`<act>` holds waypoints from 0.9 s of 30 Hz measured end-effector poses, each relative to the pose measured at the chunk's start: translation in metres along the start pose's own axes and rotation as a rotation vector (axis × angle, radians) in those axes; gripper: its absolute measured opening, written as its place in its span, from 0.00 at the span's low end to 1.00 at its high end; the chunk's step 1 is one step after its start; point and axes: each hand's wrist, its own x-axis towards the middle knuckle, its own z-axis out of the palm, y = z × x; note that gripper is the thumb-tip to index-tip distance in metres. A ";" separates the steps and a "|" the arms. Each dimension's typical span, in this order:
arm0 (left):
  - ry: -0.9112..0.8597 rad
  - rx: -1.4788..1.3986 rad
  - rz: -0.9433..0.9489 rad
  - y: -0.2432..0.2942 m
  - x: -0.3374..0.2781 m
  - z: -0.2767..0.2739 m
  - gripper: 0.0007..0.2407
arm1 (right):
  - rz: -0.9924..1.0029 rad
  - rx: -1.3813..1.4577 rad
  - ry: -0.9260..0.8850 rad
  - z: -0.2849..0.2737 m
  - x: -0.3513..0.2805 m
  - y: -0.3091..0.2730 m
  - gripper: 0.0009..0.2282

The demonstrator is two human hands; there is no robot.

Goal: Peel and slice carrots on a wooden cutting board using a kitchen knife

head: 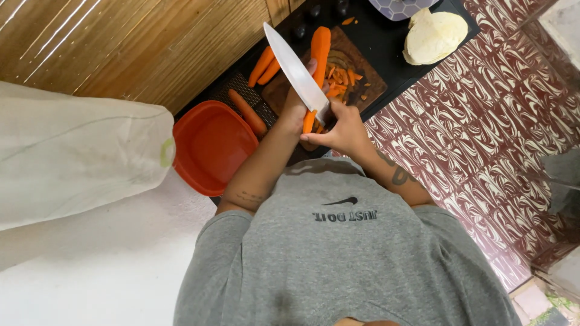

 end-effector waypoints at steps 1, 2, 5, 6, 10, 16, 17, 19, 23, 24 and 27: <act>0.008 0.003 -0.003 0.002 -0.002 0.003 0.13 | 0.009 0.001 -0.010 0.000 0.000 0.000 0.26; 0.015 0.005 -0.005 0.004 -0.005 0.006 0.13 | 0.017 0.002 -0.020 0.001 0.000 0.000 0.25; 0.034 0.013 -0.006 0.012 -0.011 0.014 0.13 | 0.032 0.083 -0.051 0.013 -0.003 0.011 0.20; 0.040 0.016 -0.006 0.015 -0.013 0.016 0.13 | 0.030 0.083 -0.053 0.012 -0.003 0.008 0.20; 0.060 0.026 -0.003 0.024 -0.016 0.026 0.14 | -0.061 -0.070 -0.093 0.010 0.000 0.004 0.19; -0.035 -0.021 -0.037 0.012 0.025 -0.003 0.17 | -0.144 -0.391 -0.118 0.023 -0.007 0.014 0.26; -0.157 -0.080 -0.064 0.007 0.049 -0.017 0.21 | -0.149 -0.392 -0.147 0.024 -0.007 0.014 0.25; -0.147 -0.102 0.090 -0.001 0.060 -0.043 0.21 | -0.083 -0.141 -0.067 0.026 -0.001 0.053 0.21; -0.142 -0.088 0.210 0.010 0.057 -0.052 0.22 | 0.085 0.107 0.075 0.012 0.023 0.129 0.15; -0.135 -0.091 0.214 0.009 0.056 -0.056 0.22 | 0.083 0.110 0.067 0.013 0.026 0.128 0.15; -0.251 -0.065 0.265 0.008 0.053 -0.063 0.25 | 0.198 0.016 0.124 0.014 0.029 0.121 0.21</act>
